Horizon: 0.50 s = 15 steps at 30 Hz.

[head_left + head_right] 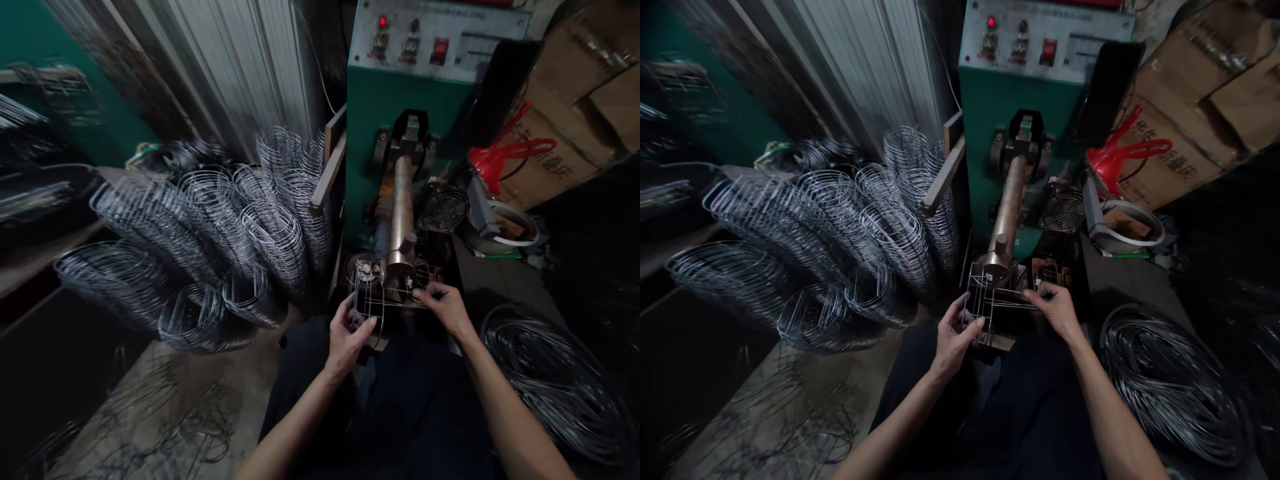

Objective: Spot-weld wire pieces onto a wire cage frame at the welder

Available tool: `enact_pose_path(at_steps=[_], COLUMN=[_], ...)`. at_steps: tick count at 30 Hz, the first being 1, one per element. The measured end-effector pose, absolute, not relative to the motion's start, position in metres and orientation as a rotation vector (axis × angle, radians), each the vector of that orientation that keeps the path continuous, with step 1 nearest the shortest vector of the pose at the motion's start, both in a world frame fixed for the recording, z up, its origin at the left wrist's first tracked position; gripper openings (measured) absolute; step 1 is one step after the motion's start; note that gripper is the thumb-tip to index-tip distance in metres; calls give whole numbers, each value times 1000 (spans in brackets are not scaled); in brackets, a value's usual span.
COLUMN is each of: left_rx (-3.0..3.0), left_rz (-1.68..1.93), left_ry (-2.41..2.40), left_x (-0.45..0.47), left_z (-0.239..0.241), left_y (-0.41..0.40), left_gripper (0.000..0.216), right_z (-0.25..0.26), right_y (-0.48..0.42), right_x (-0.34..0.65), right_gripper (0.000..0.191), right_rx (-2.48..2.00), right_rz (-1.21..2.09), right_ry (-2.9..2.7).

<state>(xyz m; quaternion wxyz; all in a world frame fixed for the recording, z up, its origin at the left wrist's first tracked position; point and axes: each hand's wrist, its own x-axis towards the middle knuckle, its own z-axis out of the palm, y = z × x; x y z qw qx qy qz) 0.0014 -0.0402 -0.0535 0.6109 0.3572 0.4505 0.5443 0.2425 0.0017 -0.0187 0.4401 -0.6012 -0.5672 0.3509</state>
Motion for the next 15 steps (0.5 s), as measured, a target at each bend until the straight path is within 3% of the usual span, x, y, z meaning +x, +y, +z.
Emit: enact_pose_path(at_steps=[15], left_rx=[829], left_rz=[1179], left_ry=[1021], left_x=[-4], left_z=[-45], left_y=[-37], left_gripper=[82], right_z=[-28], right_y=[0], right_x=[257], right_gripper=[53], right_rx=[-1477], right_rz=[904], right_ry=[-1381])
